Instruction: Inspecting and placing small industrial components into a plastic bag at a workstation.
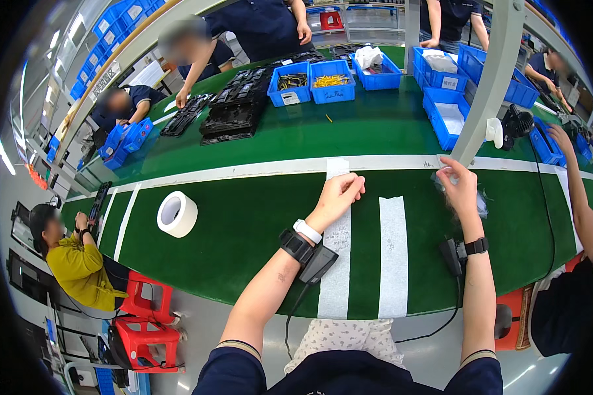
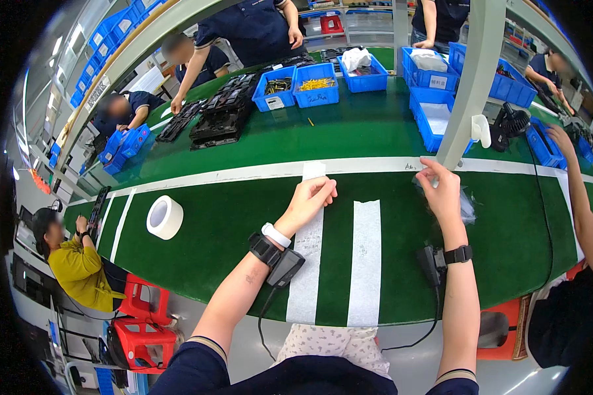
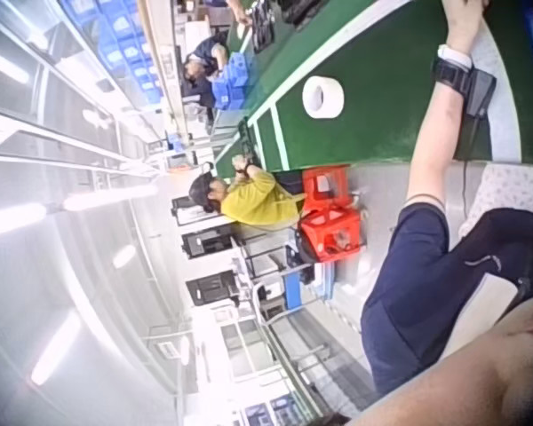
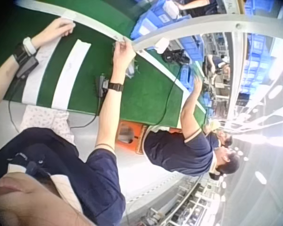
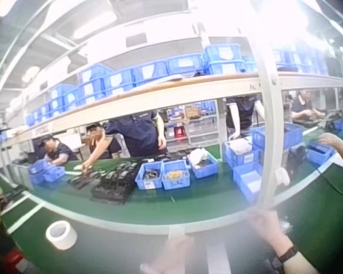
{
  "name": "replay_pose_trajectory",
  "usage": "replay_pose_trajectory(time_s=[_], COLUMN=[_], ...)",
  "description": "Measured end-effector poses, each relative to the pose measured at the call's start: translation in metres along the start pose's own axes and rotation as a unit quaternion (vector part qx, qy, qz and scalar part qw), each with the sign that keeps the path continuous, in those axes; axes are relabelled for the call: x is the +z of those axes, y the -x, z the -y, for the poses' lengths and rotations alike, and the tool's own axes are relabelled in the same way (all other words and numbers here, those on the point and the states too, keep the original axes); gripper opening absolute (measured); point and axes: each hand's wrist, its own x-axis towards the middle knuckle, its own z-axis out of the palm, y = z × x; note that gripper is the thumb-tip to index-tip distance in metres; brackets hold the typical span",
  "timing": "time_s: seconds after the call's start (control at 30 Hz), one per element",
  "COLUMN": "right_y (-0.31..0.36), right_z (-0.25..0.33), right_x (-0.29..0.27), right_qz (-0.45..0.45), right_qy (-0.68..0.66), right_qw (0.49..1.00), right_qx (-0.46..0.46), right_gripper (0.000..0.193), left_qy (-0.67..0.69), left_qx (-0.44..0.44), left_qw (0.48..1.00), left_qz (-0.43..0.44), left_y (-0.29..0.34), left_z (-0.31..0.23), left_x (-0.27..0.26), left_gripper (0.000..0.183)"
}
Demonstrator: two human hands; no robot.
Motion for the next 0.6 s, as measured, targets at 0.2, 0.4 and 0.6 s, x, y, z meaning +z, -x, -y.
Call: replay_pose_trajectory(time_s=[0.2,0.4,0.6], right_y=[-0.0007,0.0,0.0], right_z=[0.002,0.0011,0.0047], right_x=[0.002,0.0025,0.0009], right_qz=[0.006,0.013,0.006], right_qy=[-0.019,-0.02,-0.027], right_qw=[1.0,1.0,1.0], right_qx=[0.006,0.004,-0.013], right_gripper=[0.029,0.022,0.018], left_qy=[0.02,0.007,0.007], left_qx=[0.001,-0.001,0.003], left_qw=[1.0,1.0,1.0], left_qz=[-0.004,0.006,-0.006], left_y=[0.0024,0.0016,0.0015], left_z=[0.0001,0.0003,-0.0007], left_x=[-0.0028,-0.0026,-0.0009], left_gripper=[0.032,0.032,0.032])
